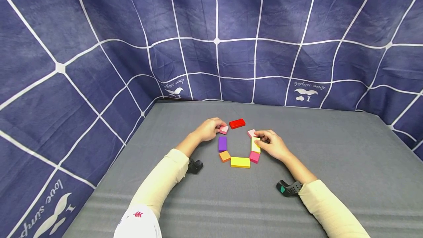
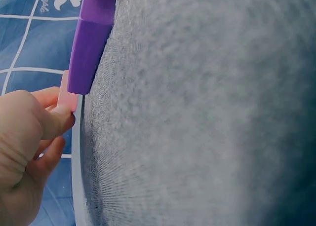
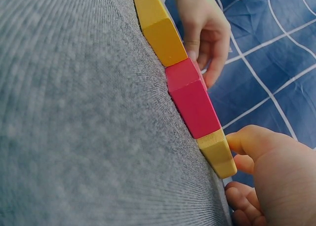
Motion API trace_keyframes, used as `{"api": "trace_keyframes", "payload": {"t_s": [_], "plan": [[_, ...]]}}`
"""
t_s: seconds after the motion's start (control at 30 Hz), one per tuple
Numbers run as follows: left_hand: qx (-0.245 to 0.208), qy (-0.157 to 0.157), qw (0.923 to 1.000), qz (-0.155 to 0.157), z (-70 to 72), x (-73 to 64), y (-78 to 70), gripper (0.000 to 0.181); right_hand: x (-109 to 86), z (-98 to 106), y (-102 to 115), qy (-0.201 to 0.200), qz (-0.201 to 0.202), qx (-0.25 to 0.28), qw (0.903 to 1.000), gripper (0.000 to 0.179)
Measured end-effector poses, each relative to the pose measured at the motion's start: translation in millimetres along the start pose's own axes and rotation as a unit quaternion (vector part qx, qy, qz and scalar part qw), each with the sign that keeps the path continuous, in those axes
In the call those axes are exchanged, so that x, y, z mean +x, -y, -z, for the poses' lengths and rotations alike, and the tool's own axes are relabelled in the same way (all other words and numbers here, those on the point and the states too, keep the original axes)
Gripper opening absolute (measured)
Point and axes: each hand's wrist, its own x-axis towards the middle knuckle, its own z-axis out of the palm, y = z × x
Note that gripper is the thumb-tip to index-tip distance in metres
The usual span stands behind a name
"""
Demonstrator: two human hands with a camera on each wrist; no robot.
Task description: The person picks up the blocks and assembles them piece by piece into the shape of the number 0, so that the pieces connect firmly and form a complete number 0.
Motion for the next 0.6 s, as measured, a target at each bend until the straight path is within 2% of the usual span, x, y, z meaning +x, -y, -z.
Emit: {"api": "trace_keyframes", "payload": {"t_s": [0.3, 0.6], "plan": [[-0.012, 0.023, 0.9997, 0.003, -2.6, -3.5, -1.2, 0.034, -1.0, 0.1, 3.0, 0.000, -0.003, -0.004, 1.0000, 0.030], [-0.027, 0.012, 0.9995, -0.010, -3.4, -7.1, -1.5, 0.032, -0.9, 0.4, 3.1, -0.001, -0.006, -0.008, 1.0000, 0.029]]}}
